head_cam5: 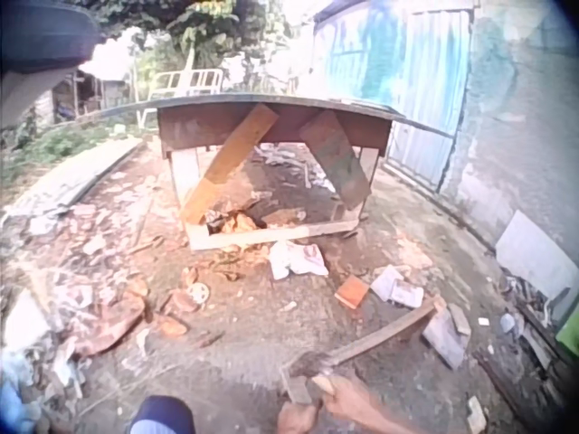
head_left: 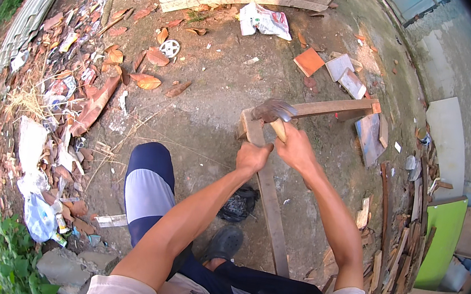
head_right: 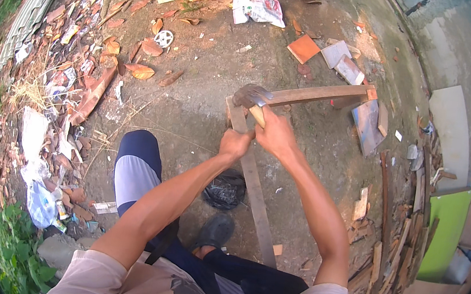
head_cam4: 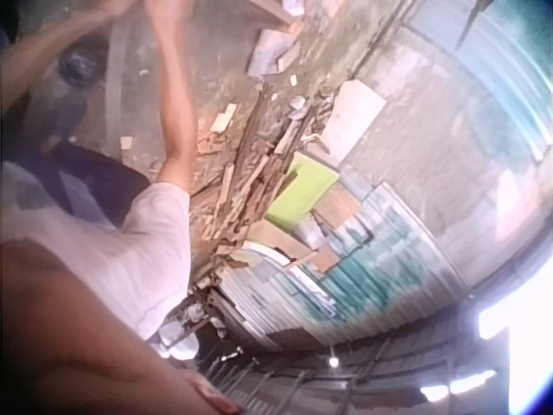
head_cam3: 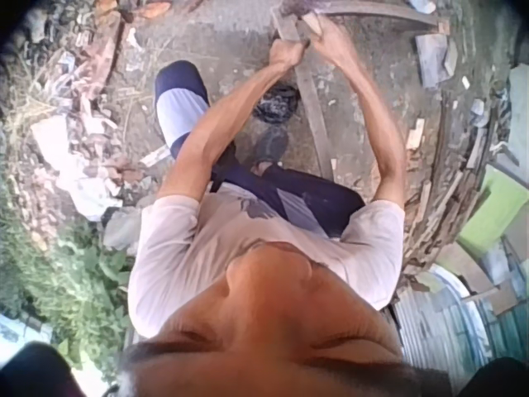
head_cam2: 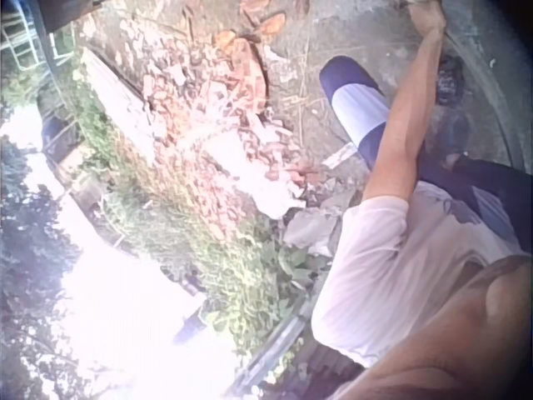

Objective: The person assembles a wooden frame by hammering nails into intersecting wooden planks. They position the planks, drive nails with a hammer, and adjust the frame on the ground.

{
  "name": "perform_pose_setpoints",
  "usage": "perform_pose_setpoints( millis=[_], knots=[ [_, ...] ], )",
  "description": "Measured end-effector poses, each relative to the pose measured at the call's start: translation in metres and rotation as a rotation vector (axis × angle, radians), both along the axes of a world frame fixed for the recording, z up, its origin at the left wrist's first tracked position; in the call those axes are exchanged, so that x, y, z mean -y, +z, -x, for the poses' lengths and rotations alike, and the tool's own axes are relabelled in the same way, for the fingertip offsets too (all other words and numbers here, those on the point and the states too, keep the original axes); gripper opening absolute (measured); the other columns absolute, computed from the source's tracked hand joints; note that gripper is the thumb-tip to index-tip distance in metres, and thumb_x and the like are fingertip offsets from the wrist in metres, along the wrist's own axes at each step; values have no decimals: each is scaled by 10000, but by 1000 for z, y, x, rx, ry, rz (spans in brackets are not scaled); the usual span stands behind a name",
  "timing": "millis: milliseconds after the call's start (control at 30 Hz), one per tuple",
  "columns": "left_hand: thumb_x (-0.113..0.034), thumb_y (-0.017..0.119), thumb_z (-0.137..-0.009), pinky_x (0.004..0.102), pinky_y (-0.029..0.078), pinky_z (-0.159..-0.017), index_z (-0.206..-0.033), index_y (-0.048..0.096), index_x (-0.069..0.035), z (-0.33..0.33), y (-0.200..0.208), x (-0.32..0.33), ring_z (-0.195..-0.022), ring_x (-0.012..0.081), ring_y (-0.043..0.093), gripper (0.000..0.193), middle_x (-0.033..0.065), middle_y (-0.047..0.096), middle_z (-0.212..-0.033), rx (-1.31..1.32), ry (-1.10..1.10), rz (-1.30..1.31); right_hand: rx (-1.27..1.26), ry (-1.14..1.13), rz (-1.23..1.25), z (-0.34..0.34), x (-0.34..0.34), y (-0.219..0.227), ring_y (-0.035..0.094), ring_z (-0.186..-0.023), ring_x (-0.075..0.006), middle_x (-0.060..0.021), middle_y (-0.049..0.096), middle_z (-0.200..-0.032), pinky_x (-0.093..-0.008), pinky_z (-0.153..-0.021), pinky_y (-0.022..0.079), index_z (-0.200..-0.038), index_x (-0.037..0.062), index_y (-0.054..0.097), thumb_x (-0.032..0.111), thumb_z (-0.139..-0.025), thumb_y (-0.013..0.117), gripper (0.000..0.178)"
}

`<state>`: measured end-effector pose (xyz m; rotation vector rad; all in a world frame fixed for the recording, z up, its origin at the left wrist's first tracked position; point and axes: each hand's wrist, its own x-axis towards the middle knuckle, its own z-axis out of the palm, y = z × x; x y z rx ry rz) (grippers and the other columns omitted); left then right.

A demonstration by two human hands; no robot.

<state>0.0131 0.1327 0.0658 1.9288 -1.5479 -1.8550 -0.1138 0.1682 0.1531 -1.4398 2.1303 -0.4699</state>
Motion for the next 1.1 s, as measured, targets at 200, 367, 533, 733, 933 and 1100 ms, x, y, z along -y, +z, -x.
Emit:
perform_pose_setpoints(
  millis=[200, 367, 533, 733, 933, 1100],
  knots=[
    [-477, 730, -733, 437, 537, -939, -1045, 729, 93, -9, -6, 5, -1062, 414, 704, 650, 309, 716, -1084, -8, -13, -3, 115, -159, 471, -5, 32, 91, 709, -757, -304, -174, 704, -829, -407, -665, 532, -1033, 11, 640, 119, -900, 676, 175],
    [-481, 730, -741, 439, 535, -948, -1072, 724, 93, 0, -7, 2, -1071, 416, 701, 663, 316, 712, -1093, 0, -27, 9, 45, -212, 548, 0, 25, 56, 664, -727, -205, -117, 680, -787, -361, -633, 519, -966, 24, 628, 107, -909, 675, 111],
    [-482, 728, -745, 436, 529, -966, -1118, 717, 75, -5, 1, 2, -1108, 402, 690, 671, 303, 706, -1137, 12, -41, -57, -107, 78, -51, 9, 12, 26, 653, -879, -500, -284, 684, -898, -535, -753, 521, -1079, 6, 618, 88, -842, 626, 251],
    [-482, 726, -754, 444, 530, -962, -1120, 717, 72, -1, 14, 3, -1107, 395, 694, 664, 293, 710, -1137, 15, -27, -44, 7, -2, 18, 5, 5, 1, 644, -932, -501, -284, 676, -928, -524, -777, 510, -1120, 10, 608, 68, -832, 612, 294],
    [-482, 728, -756, 447, 535, -957, -1110, 711, 95, -8, 0, 6, -1103, 402, 693, 677, 304, 706, -1136, 41, -18, -38, 147, -60, 328, -8, 36, 66, 653, -810, -482, -264, 677, -859, -505, -702, 513, -1033, -19, 595, 105, -848, 643, 228],
    [-495, 734, -763, 447, 534, -965, -1108, 713, 89, 1, 4, 4, -1112, 405, 689, 679, 304, 704, -1141, 38, -46, -38, 188, -167, 505, -4, 24, 40, 634, -707, -493, -277, 654, -791, -490, -637, 522, -978, -62, 580, 88, -835, 654, 220]
  ],
)
